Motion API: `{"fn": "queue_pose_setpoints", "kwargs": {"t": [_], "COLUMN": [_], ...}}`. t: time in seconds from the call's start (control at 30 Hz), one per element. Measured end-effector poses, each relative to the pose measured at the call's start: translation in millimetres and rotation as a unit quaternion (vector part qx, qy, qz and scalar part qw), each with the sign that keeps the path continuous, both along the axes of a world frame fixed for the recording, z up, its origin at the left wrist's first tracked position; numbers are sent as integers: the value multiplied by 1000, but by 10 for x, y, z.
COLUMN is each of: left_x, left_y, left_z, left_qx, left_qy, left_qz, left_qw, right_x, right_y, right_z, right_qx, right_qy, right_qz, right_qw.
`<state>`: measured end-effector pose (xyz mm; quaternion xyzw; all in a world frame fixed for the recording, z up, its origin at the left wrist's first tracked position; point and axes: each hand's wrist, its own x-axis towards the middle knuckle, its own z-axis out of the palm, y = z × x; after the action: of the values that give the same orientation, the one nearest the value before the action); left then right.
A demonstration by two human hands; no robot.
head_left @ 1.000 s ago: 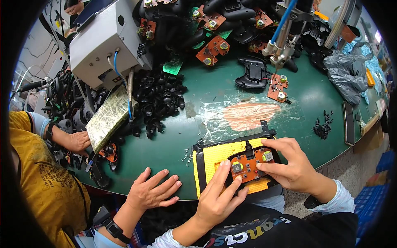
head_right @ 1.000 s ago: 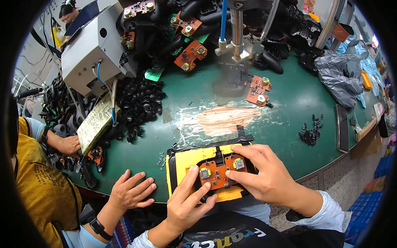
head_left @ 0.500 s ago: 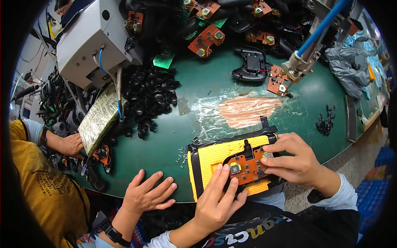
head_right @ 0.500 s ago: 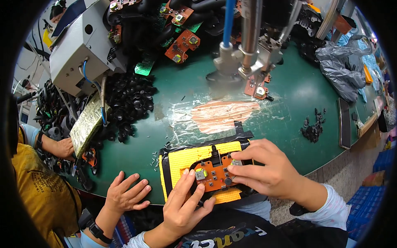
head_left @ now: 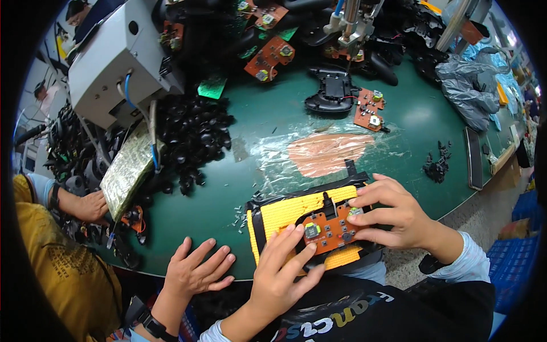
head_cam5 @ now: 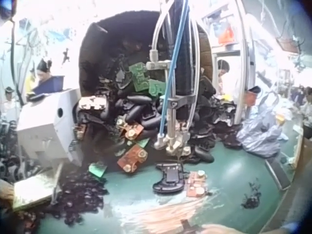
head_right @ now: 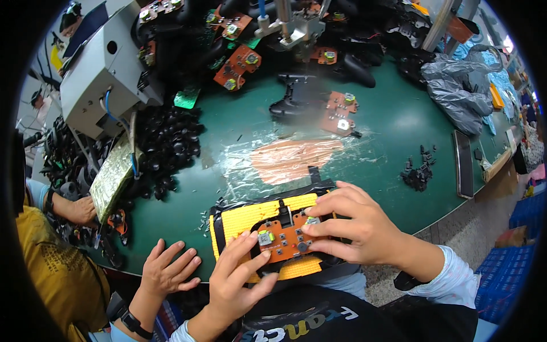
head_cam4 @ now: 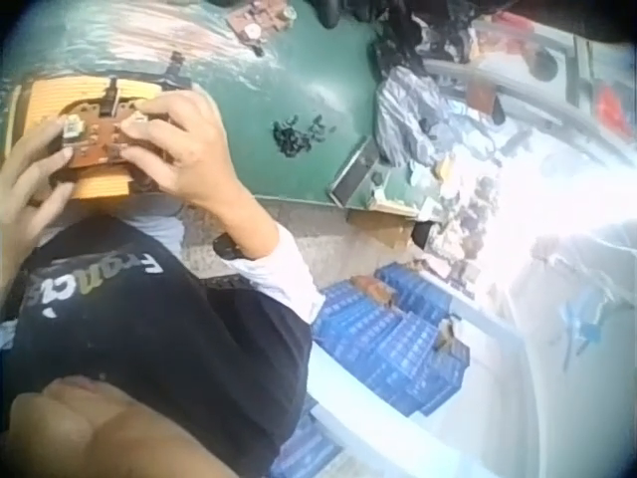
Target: Assembling the internal circuit boards and external plastic housings of game controllers.
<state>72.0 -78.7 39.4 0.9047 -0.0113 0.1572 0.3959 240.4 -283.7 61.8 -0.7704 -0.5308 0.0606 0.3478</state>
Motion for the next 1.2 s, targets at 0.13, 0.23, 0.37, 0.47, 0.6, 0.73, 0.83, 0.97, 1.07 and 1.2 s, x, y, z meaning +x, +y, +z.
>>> {"fn": "queue_pose_setpoints", "kwargs": {"t": [0.13,0.23,0.37,0.47,0.6,0.73,0.83,0.97,1.07,1.2], "left_x": [-3,0,23,50,73,71,96,128,57,-51], "left_y": [92,27,30,134,118,96,129,71,-82,-70], "left_z": [85,121,164,190,234,299,281,264,217,227], "left_qx": [30,-6,-3,6,10,-7,9,33,117,173], "left_qy": [36,33,29,47,49,59,58,54,32,41], "left_qz": [-18,-8,10,-28,-31,-25,-36,-25,17,-5], "left_qw": [999,999,1000,998,998,998,998,998,993,984], "right_x": [-37,-55,-69,-63,-65,-61,-55,-63,-79,-136], "right_y": [-36,-43,-42,-47,-41,-33,-42,-53,-51,-45], "right_z": [-19,-48,-62,-56,-63,-58,-56,-38,-103,-96], "right_qx": [-1,2,4,4,6,7,6,4,24,9], "right_qy": [-30,-33,-35,-38,-35,-35,-36,-40,-33,-77], "right_qz": [-11,-10,-10,-9,-5,-4,-5,-7,-12,-12], "right_qw": [999,999,999,999,999,999,999,999,999,997]}}
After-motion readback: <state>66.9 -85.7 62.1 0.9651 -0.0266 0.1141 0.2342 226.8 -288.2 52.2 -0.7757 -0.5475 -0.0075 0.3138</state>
